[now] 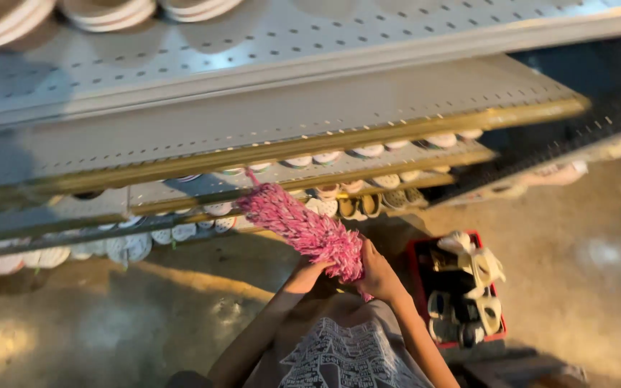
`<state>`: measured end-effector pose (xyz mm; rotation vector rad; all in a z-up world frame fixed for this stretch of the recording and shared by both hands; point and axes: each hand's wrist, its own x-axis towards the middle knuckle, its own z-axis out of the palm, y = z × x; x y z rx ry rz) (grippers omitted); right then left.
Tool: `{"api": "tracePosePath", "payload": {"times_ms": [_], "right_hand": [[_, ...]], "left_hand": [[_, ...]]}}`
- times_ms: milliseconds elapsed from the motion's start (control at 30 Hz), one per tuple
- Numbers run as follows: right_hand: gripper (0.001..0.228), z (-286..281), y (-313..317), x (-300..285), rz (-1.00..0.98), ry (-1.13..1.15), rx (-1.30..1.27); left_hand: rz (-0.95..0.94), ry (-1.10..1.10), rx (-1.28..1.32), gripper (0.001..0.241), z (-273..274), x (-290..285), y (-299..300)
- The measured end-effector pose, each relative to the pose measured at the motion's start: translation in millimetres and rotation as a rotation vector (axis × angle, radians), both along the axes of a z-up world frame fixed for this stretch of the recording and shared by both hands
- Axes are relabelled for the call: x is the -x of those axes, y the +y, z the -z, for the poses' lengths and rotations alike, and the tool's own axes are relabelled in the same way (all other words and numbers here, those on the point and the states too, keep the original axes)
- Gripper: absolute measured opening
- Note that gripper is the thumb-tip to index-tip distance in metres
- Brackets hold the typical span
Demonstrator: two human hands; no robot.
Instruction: Cleaning and dusting shoes on a shelf using a pink duster.
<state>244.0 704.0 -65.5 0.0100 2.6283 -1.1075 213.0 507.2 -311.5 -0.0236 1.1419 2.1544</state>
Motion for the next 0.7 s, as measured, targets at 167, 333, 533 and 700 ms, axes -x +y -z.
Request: {"api": "tracePosePath", "payload": {"times_ms": [167,333,533,700], "right_hand": [[0.081,27.3,28.9,-64.9,0.31,0.089,0.133],[0.051,37.5,55.9,-121.0,0.537,0.14,0.215],[0.044,51.9,108.0,-212.0,0.699,0.051,0.095],[0.045,26.9,135.5,-280.2,0.744,0.216,0.256]], "left_hand": [[0.124,0.045,0.155,0.048,-102.7,-1.9,53.4],[0.25,0.282,0.055,0.033,-37.7,-43.7,103.6],[0.38,0.063,0.225,0.035,-86.8,-110.3,157.1],[0.523,0.079,0.076,0.041,-48.9,-169.1,214.1]]}}
